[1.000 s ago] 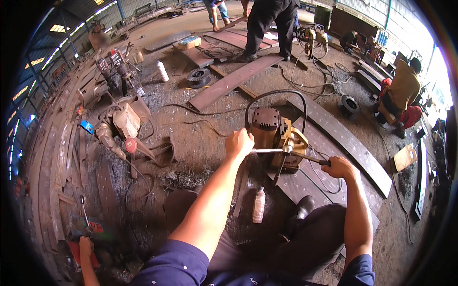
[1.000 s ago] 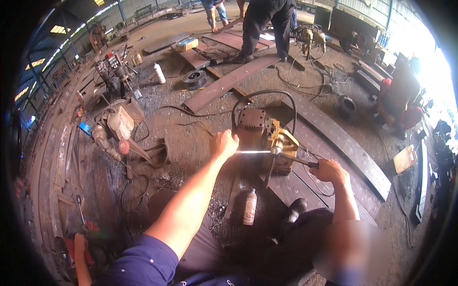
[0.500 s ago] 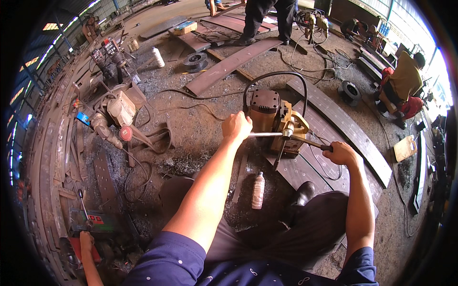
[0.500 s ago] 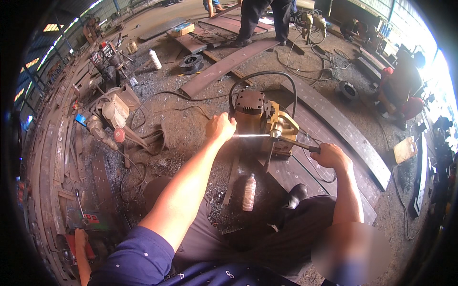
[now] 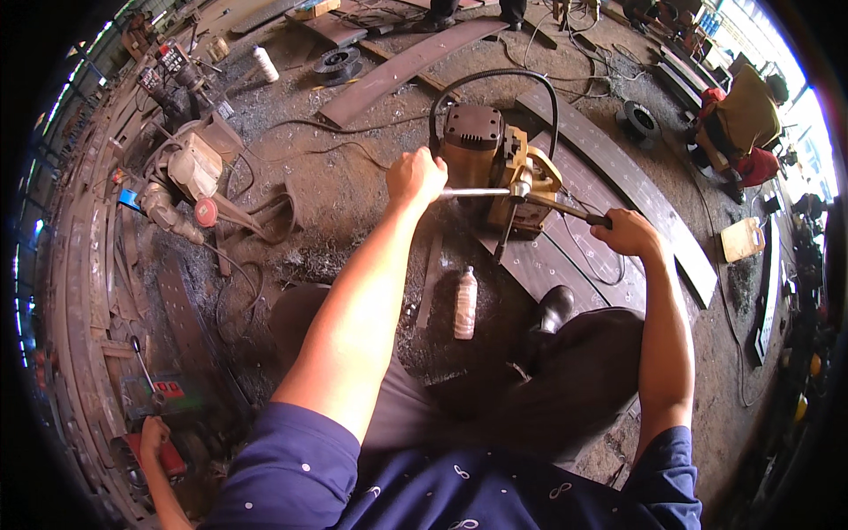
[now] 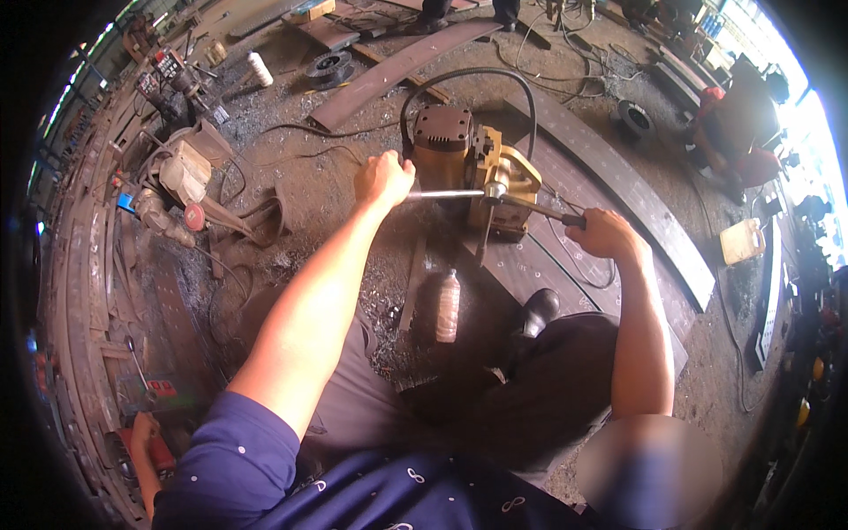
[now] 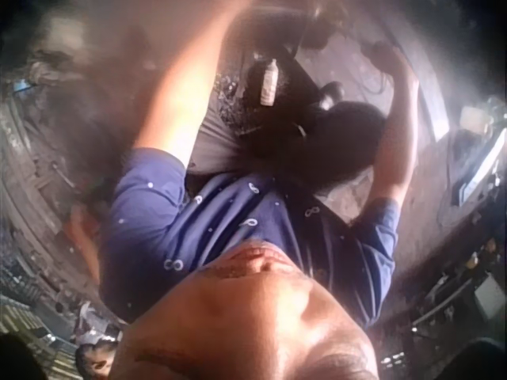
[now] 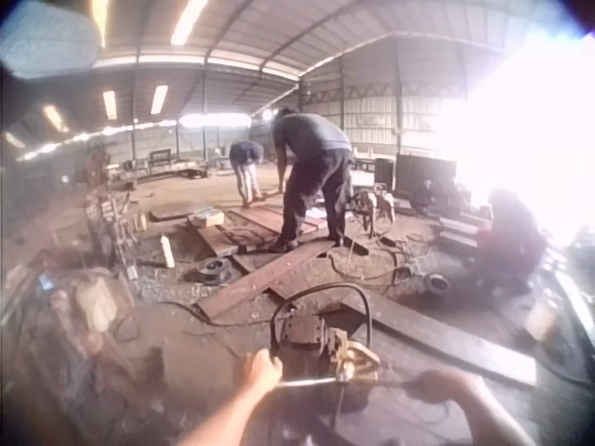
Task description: The person sits on the workshop floor and uses a handheld hole saw machine to drill holes into metal plates. They repeatedly position the plates, operate the machine, and remove the cut pieces.
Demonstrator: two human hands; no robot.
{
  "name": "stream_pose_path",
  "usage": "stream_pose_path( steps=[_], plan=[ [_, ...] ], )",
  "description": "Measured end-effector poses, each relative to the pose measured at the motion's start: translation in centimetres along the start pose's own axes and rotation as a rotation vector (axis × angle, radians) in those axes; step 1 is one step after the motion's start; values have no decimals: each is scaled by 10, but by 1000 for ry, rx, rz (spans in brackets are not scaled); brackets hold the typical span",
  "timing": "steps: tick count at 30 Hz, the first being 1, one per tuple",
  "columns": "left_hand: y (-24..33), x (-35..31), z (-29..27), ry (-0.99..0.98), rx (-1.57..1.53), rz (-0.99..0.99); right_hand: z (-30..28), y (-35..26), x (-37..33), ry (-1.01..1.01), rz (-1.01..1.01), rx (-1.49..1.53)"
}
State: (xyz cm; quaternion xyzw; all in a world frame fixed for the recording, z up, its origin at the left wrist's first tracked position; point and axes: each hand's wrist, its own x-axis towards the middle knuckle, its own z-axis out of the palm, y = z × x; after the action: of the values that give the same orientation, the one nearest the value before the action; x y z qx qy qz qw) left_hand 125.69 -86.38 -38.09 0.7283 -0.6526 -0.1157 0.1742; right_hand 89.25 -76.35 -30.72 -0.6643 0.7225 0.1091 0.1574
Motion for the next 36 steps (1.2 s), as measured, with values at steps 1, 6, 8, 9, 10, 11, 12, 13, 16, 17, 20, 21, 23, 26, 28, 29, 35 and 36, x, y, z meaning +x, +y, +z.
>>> stream_pose_path(
  steps=[1, 6, 8, 9, 10, 11, 12, 13, 16, 17, 20, 21, 23, 26, 28, 29, 35, 36],
  plan=[
    [0, 0, -1, -1, -7, 3, -1, 0, 0, 1, 1, 5],
    [1, 0, -3, -20, -29, 5, -1, -1, 1, -21, 28, -14],
    [-1, 0, 0, 6, -27, 18, 0, -1, 2, -12, 20, -15],
    [-2, 0, 2, 32, -24, 30, 0, 0, 2, -8, 17, -16],
    [-3, 0, 2, 60, -21, 41, 0, -1, 2, -10, 18, -16],
    [-4, 1, 3, 67, -22, 42, 0, -1, 3, -11, 19, -15],
    [-5, 2, 4, 73, -24, 43, 0, -2, 3, -13, 20, -15],
    [-7, 2, 4, 80, -24, 42, -2, -5, 2, -14, 26, -21],
    [-9, 2, 1, 50, -32, 15, -4, -14, -1, -16, 43, -31],
    [-8, 2, 0, 26, -39, 6, -4, -15, -1, -14, 47, -31],
    [-4, 2, -6, -26, -76, -14, -2, -11, 1, 44, 9, -35],
    [-1, 3, -7, -32, -97, -17, 0, -9, 2, 73, -11, -38],
    [1, 5, 0, 8, -145, -25, 8, -25, 8, 331, -190, -14],
    [-9, 11, 19, 120, -280, -123, 17, -87, 33, 507, -550, 99],
    [-56, 21, 49, 462, -554, -304, 35, -170, 49, 518, -655, 67],
    [-69, 25, 64, 384, -786, -374, 46, -191, 60, 649, -786, 179],
    [-162, -69, 181, -96, -1079, -899, 68, -291, 51, 399, -827, -24],
    [-154, -76, 194, -263, -926, -818, 71, -280, 65, 407, -811, -40]
  ],
)
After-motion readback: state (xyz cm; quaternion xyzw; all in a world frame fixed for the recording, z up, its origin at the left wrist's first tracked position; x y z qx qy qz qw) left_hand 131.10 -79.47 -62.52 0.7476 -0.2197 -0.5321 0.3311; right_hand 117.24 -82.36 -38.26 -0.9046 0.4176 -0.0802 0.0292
